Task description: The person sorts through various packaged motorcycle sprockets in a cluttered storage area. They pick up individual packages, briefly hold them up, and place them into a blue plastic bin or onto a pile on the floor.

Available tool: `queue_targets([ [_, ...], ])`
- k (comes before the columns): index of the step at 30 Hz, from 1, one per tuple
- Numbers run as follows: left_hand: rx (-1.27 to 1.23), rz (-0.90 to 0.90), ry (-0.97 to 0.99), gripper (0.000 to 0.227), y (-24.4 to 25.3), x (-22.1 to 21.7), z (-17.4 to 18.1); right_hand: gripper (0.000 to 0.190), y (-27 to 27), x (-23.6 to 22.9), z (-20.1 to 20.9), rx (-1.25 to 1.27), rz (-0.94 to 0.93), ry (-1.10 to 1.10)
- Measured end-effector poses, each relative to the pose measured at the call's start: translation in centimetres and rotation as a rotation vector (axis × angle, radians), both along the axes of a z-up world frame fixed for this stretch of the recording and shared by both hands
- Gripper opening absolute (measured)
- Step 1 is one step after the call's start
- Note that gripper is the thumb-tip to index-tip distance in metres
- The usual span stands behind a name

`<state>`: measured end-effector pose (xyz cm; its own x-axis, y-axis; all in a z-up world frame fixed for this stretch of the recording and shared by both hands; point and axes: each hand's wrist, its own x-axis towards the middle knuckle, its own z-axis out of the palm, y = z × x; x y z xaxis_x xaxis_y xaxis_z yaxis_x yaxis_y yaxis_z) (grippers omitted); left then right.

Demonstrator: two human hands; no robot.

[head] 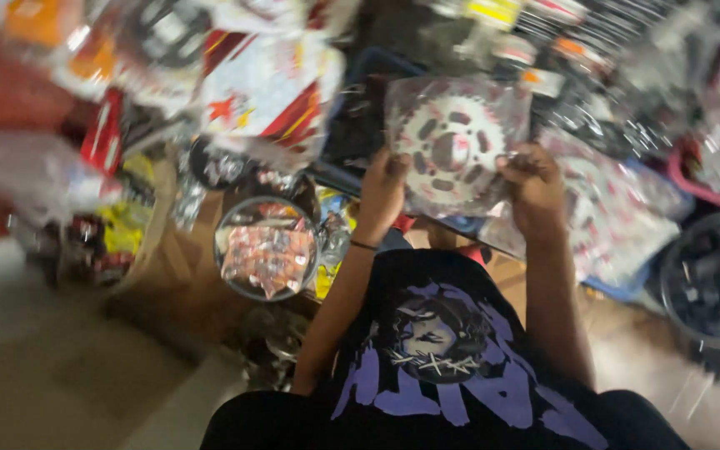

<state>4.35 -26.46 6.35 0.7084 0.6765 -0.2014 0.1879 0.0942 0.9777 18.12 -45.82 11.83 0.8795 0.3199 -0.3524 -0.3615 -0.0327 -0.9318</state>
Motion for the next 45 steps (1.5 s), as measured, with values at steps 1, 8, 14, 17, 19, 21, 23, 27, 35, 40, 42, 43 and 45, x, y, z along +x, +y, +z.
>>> queue_targets([
  [1,0.027,-0.120,0.035,0.046,-1.1,1.3,0.0,0.021,-1.8,0.2,0.9,-0.006,-0.074,-0.008],
  [8,0.409,-0.561,0.119,0.036,-9.0,8.5,1.9,0.021,-15.0,1.4,-2.0,-0.243,-0.420,-0.159],
  [14,0.529,-0.714,0.114,0.030,-11.9,9.7,3.7,0.018,-18.3,-0.6,-1.4,-0.366,-0.529,-0.180],
  [17,0.595,-0.723,0.165,0.032,-12.8,10.1,3.6,0.021,-18.3,-0.9,-2.2,-0.424,-0.518,-0.201],
  [19,0.614,-0.713,0.178,0.037,-12.7,10.1,3.5,0.020,-18.3,-0.7,-1.8,-0.476,-0.504,-0.193],
  [21,0.632,-0.690,0.195,0.044,-12.5,9.9,3.5,0.020,-18.8,-0.4,-2.4,-0.526,-0.478,-0.189],
  [23,0.489,-0.732,0.143,0.032,-11.9,9.8,3.8,0.038,-19.7,0.4,-4.0,-1.073,-0.303,-0.234],
  [27,0.543,-0.706,0.243,0.031,-10.9,9.1,3.0,0.057,-16.1,1.3,-1.1,-1.160,-0.332,-0.581],
  [35,0.568,-0.208,0.308,0.036,2.0,5.9,1.9,0.028,-0.7,5.7,2.2,-0.706,0.084,-0.975],
  [40,0.723,0.214,0.319,0.006,13.7,0.5,2.8,0.018,12.0,6.0,3.6,-0.452,0.509,-1.119],
  [42,0.818,0.354,0.227,0.003,17.4,-1.9,1.9,0.011,16.6,5.4,2.0,-0.384,0.636,-1.114],
  [43,0.928,0.386,0.297,0.015,19.4,-2.9,1.1,0.014,18.9,5.2,0.8,-0.318,0.712,-1.050],
  [45,1.027,0.458,0.395,0.031,22.8,-4.7,-0.6,0.018,23.1,4.6,-2.9,-0.234,0.831,-0.996],
])
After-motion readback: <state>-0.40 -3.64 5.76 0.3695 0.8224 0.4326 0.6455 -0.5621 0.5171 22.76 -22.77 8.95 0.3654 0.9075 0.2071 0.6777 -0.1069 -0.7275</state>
